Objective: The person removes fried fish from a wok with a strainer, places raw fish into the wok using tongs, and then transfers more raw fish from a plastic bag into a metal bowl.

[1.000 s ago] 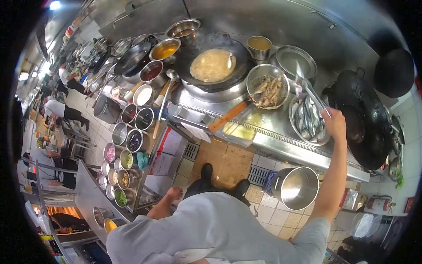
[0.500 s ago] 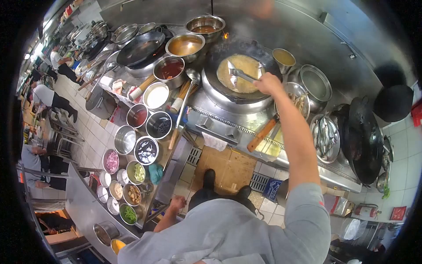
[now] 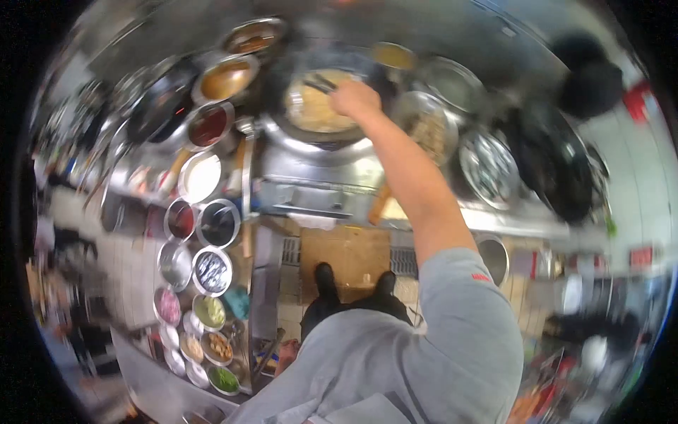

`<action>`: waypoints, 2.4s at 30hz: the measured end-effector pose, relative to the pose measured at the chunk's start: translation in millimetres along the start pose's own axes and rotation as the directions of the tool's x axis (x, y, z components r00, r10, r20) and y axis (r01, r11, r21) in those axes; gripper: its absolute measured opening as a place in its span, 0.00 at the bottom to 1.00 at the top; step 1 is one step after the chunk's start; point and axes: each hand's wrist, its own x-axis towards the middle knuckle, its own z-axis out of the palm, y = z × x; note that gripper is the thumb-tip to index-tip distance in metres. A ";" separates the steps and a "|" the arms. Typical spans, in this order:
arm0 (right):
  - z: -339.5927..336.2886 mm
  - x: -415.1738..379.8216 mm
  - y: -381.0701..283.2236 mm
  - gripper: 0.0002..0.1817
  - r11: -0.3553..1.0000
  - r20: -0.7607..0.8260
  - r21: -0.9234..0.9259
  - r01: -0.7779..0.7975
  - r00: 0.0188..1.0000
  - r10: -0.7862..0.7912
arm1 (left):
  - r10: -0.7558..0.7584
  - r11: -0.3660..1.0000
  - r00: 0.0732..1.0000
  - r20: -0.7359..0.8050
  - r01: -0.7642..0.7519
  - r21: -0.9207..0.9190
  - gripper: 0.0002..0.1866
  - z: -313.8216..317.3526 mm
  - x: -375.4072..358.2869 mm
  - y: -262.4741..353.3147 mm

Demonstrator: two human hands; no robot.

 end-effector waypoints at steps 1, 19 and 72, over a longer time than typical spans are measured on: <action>-16.5 -10.8 25.3 0.26 0.999 -0.017 -0.027 0.019 1.000 -0.019 | 0.023 0.998 0.997 0.073 -0.027 0.051 0.07 1.2 12.3 -3.6; -48.7 -200.8 585.4 0.21 0.855 -0.106 -0.238 -0.461 0.887 0.449 | 0.089 0.809 0.993 0.075 -0.116 0.576 0.11 194.3 5.2 114.8; -25.8 -41.7 56.9 0.13 0.777 0.145 -0.493 0.391 0.918 -0.370 | -0.024 1.000 0.999 0.044 0.024 -0.014 0.13 39.6 13.9 46.2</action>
